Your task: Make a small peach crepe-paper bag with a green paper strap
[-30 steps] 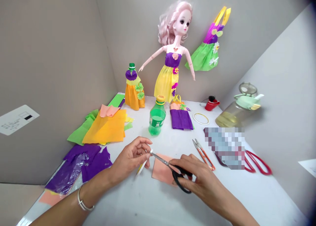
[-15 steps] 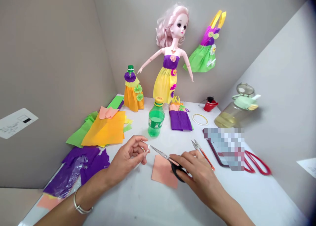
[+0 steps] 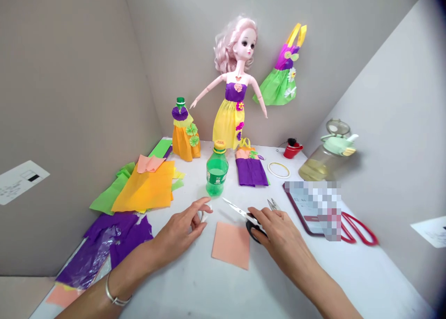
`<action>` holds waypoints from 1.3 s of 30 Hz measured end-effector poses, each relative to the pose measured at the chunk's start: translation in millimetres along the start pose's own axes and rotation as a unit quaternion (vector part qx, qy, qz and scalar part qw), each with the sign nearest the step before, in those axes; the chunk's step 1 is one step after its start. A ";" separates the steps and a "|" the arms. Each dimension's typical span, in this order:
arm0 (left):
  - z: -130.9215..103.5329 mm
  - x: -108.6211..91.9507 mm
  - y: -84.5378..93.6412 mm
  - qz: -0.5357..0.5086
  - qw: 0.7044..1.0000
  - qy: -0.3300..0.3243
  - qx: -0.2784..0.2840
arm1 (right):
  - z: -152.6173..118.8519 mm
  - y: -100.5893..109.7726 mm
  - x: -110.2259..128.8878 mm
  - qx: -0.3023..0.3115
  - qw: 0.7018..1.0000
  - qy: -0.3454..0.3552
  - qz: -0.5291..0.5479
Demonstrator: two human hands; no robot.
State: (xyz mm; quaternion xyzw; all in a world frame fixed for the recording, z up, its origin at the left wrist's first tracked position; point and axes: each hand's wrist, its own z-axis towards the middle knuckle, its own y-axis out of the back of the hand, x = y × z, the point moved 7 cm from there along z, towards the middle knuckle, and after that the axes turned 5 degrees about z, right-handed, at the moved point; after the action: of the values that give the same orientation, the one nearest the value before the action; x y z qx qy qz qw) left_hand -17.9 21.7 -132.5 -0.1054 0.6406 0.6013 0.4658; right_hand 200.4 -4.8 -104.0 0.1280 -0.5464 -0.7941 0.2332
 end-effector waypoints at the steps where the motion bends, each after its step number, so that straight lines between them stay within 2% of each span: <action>1: -0.4 -1.1 -0.3 0.005 1.000 -0.006 0.001 | -2.1 -6.7 -8.2 0.019 1.000 -0.018 -0.015; 5: -1.2 -4.9 -2.0 0.047 0.998 -0.043 0.004 | -6.0 -20.7 -26.7 0.074 0.994 -0.069 -0.049; 9: -1.8 -5.3 -7.5 0.080 0.994 -0.072 0.023 | -2.1 -15.0 -27.7 0.080 0.986 -0.114 -0.095; 13: -3.7 -4.4 -13.0 0.098 0.991 -0.085 0.038 | 3.9 -14.4 -32.3 0.103 0.979 -0.130 -0.120; 15: -4.6 -5.3 -15.2 0.103 0.989 -0.092 0.044 | 8.2 -14.7 -37.0 0.113 0.979 -0.136 -0.106; 17: -5.1 -7.1 -16.4 0.103 0.989 -0.097 0.049 | 14.4 -11.8 -36.7 0.103 0.984 -0.138 -0.048; 19: -5.2 -9.7 -17.1 0.103 0.988 -0.103 0.053 | 22.1 -7.5 -27.2 0.087 0.986 -0.129 0.059; 21: -5.1 -12.2 -17.0 0.106 0.987 -0.108 0.052 | 30.0 -4.3 -10.5 0.079 0.976 -0.111 0.172; 24: -4.7 -14.3 -15.5 0.114 0.986 -0.109 0.046 | 40.3 -2.2 14.1 0.069 0.960 -0.088 0.255; 30: -5.6 -16.0 -15.2 0.129 0.983 -0.121 0.040 | 49.4 -11.4 35.6 0.073 0.951 -0.064 0.295; 35: -5.9 -17.8 -15.4 0.144 0.981 -0.123 0.035 | 50.8 -13.1 43.6 0.065 0.958 -0.041 0.278; 39: -5.4 -16.6 -16.2 0.147 0.981 -0.117 0.043 | 47.9 -7.3 39.3 0.048 0.950 -0.075 0.301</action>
State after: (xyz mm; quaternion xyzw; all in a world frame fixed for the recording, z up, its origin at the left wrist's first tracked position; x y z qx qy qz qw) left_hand -0.1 5.9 -132.3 0.0808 0.6157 0.6433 0.4479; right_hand 143.0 16.1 -91.1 -0.0908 -0.6127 -0.6674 0.4134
